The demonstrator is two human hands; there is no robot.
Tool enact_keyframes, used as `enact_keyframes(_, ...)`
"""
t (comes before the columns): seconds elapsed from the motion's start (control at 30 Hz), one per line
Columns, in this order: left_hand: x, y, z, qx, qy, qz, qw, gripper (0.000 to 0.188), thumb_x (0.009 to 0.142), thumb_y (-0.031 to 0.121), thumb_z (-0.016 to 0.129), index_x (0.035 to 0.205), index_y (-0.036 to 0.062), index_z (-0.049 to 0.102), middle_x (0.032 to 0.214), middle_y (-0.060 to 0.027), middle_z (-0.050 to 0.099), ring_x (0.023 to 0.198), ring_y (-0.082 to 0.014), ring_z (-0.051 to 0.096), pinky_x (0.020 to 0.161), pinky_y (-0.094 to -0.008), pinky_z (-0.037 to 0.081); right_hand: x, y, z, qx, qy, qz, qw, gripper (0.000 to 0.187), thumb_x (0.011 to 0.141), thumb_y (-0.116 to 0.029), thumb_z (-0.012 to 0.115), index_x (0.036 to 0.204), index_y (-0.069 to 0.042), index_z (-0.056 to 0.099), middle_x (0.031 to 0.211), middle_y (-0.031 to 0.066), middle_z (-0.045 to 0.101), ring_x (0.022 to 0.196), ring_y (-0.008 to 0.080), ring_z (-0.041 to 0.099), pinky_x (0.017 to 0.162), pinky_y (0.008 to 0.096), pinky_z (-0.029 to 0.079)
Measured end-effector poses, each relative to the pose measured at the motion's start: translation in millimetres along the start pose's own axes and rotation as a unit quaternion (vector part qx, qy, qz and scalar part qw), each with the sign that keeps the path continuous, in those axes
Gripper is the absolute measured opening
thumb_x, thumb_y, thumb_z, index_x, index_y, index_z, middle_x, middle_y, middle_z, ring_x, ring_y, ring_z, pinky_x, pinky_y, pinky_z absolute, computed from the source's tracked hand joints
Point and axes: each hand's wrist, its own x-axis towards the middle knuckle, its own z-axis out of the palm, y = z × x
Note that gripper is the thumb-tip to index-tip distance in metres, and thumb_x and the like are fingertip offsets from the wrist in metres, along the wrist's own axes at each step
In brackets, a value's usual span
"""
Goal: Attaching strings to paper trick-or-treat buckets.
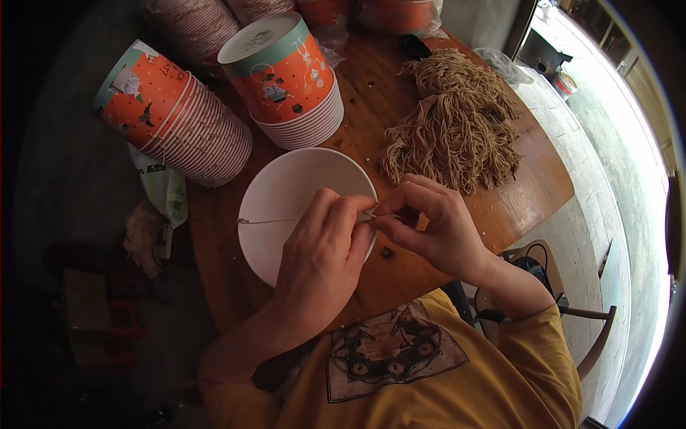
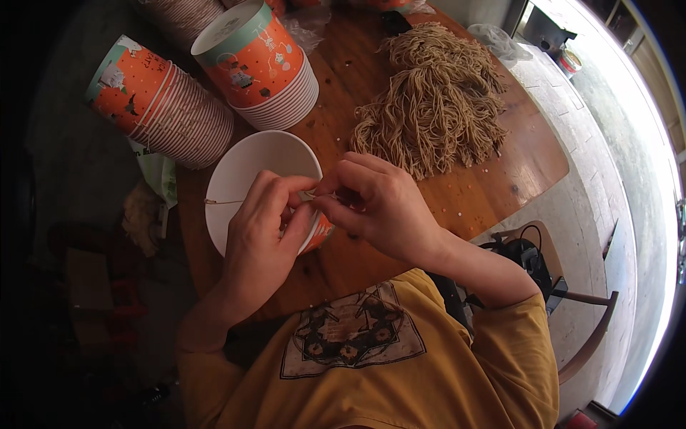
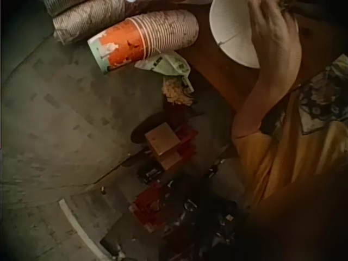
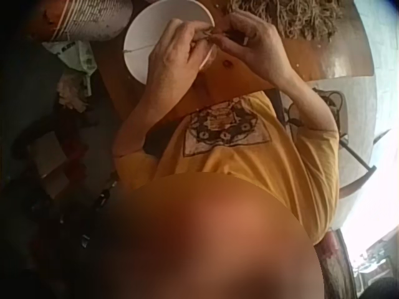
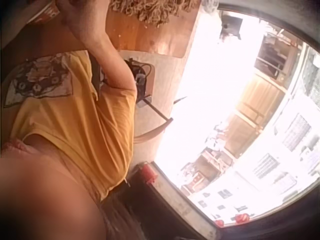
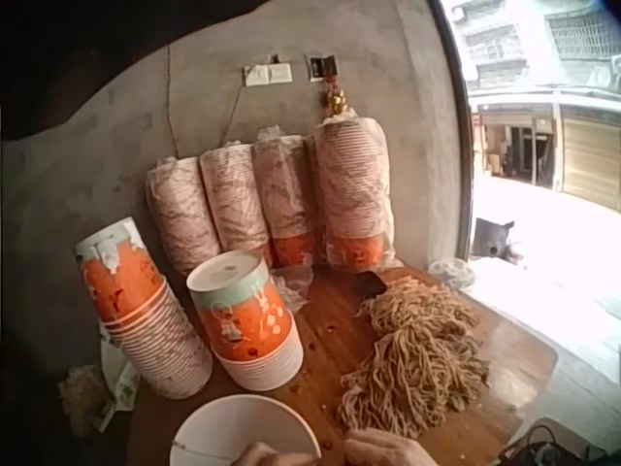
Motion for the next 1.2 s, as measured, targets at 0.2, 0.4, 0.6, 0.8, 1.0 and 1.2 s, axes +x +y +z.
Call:
enact_keyframes(0.2,3.1,-2.5,-0.4,-0.051,0.003,-0.01,0.999,0.016,0.083,-0.002,0.059,0.096,0.0022,0.052,0.088,-0.0108,0.054,0.077,-0.0278,0.059,0.062,-0.0378,0.048,-0.2,1.6,0.5,-0.096,0.02,-0.091,0.991,0.012,0.077,-0.009,0.071,0.08,-0.005,0.061,0.074,0.0048,0.054,0.065,0.0198,0.056,0.053,0.0308,0.047)
enact_keyframes(0.4,5.2,-6.4,3.3,-0.098,0.024,0.012,0.995,0.016,0.083,-0.005,0.059,0.094,0.0018,0.051,0.087,-0.0092,0.055,0.076,-0.0234,0.06,0.063,-0.034,0.049,-2.4,4.8,-0.7,-0.162,0.038,-0.141,0.976,0.014,0.074,-0.009,0.071,0.079,-0.007,0.058,0.074,0.0046,0.053,0.069,0.023,0.053,0.059,0.0343,0.047)
enact_keyframes(0.6,2.8,-10.4,1.7,-0.268,-0.011,-0.08,0.96,0.014,0.084,-0.004,0.059,0.094,0.0024,0.052,0.09,-0.0042,0.056,0.079,-0.0122,0.057,0.072,-0.0272,0.048,-3.8,4.9,-0.2,-0.185,0.043,-0.162,0.968,0.016,0.074,-0.01,0.072,0.081,-0.008,0.058,0.076,0.0046,0.052,0.069,0.0232,0.053,0.059,0.0342,0.047)
enact_keyframes(0.8,6.2,-8.2,-2.2,-0.412,-0.044,-0.183,0.892,0.015,0.087,-0.001,0.058,0.098,0.0052,0.05,0.093,0.0003,0.054,0.085,-0.006,0.052,0.081,-0.0225,0.043,-5.0,5.4,1.1,-0.118,0.039,-0.12,0.985,0.012,0.076,-0.009,0.07,0.082,-0.006,0.06,0.075,0.0055,0.053,0.07,0.0224,0.055,0.059,0.0329,0.047)
enact_keyframes(1.0,9.1,-11.4,-0.6,-0.473,-0.059,-0.217,0.852,0.019,0.086,-0.001,0.059,0.101,0.0056,0.049,0.095,-0.0009,0.055,0.09,-0.0065,0.052,0.084,-0.0227,0.044,-8.1,10.0,2.9,-0.028,0.046,-0.031,0.998,0.013,0.08,-0.011,0.068,0.087,-0.002,0.061,0.076,0.0074,0.054,0.062,0.0169,0.056,0.053,0.0292,0.046)
enact_keyframes(1.2,11.5,-13.2,1.1,-0.481,-0.055,-0.23,0.844,0.022,0.086,-0.001,0.061,0.103,0.0055,0.049,0.095,-0.0021,0.056,0.092,-0.0079,0.055,0.085,-0.0234,0.046,-10.5,0.7,0.0,-0.072,0.038,0.036,0.996,0.02,0.08,-0.011,0.068,0.098,-0.007,0.061,0.067,0.0043,0.053,0.058,0.0159,0.057,0.051,0.0286,0.046)
